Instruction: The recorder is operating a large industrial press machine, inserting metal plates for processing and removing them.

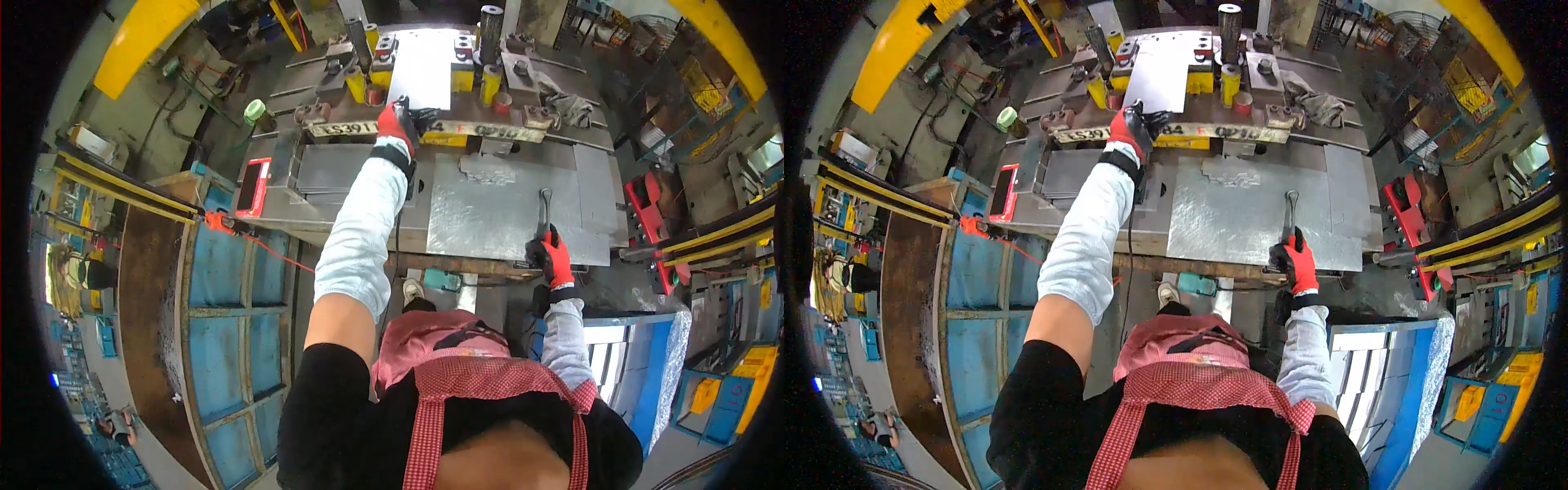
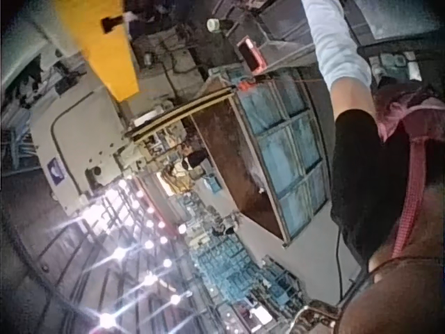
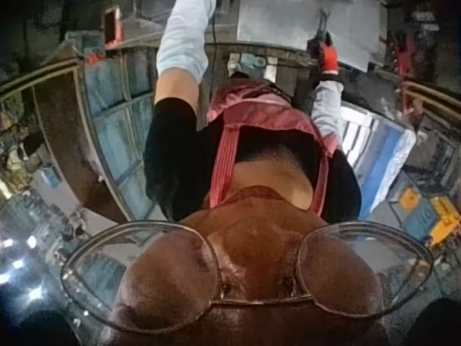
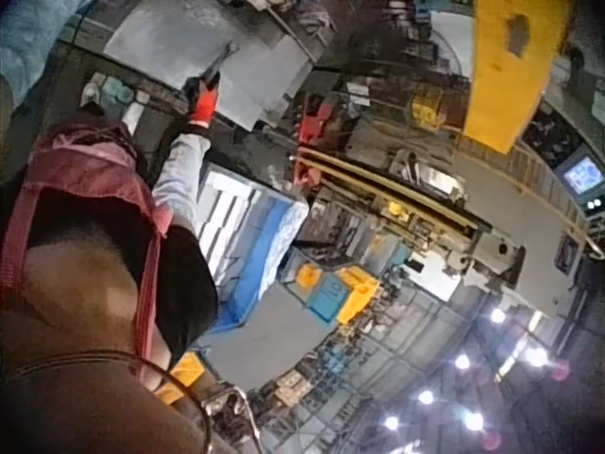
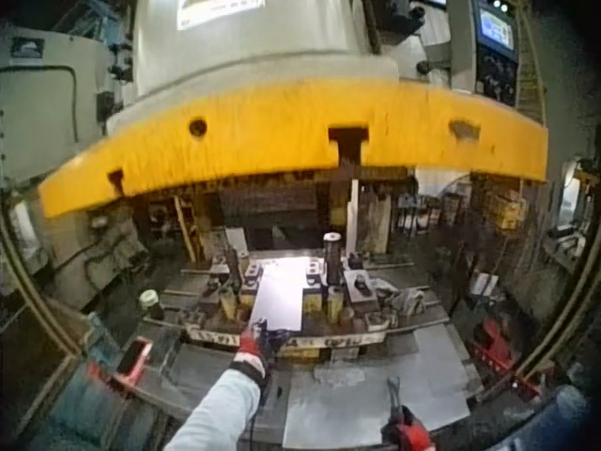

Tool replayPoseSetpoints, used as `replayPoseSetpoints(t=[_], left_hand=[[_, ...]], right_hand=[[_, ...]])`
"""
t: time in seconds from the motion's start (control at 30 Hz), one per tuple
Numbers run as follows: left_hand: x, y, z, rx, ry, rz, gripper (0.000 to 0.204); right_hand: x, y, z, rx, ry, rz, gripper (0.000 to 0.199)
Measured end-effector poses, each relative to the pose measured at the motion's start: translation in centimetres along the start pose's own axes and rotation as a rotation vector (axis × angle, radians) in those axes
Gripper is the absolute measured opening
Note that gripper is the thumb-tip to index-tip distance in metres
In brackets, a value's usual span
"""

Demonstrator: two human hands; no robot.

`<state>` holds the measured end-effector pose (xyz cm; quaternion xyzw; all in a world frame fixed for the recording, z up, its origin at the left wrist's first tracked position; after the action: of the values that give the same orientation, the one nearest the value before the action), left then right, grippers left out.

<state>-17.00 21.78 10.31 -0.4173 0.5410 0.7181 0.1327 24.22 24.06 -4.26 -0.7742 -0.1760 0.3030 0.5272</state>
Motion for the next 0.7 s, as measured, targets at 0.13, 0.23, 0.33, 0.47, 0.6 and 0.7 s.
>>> replayPoseSetpoints(t=[0.13,0.23,0.33,0.47,0.6,0.7], left_hand=[[2.2,-0.7,1.7,0.042,-0.039,-0.038,0.031],[3.5,-0.1,1.3,0.005,-0.010,0.092,0.033],[1.0,-0.3,0.6,0.040,-0.053,-0.036,0.034],[1.5,0.5,0.6,0.154,-0.066,-0.189,0.052],[-0.2,-1.2,1.4,0.223,-0.073,-0.178,0.058],[-0.1,-0.4,0.2,0.219,-0.009,-0.140,0.057]], right_hand=[[1.6,2.2,0.3,0.252,0.277,-0.497,0.048],[-6.5,-5.4,-0.1,0.158,0.104,-0.166,0.055],[-13.1,-13.9,2.7,0.281,-0.157,-0.240,0.052],[-19.6,-20.7,13.9,0.394,-0.363,-0.418,0.041],[-20.1,-23.9,24.7,0.358,-0.568,-0.376,0.018],[-22.2,-23.8,25.1,0.215,-0.481,-0.340,0.014]])
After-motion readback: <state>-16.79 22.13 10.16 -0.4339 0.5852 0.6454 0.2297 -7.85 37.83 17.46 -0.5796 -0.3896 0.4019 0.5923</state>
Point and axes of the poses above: each hand's wrist, its own z-axis towards the middle knuckle, its own x-axis out of the back of the hand, y = z × x, the point moved 1 cm from there along z, towards the middle knuckle, and after that the axes turned 15 degrees about -y, right-handed, at the moved point
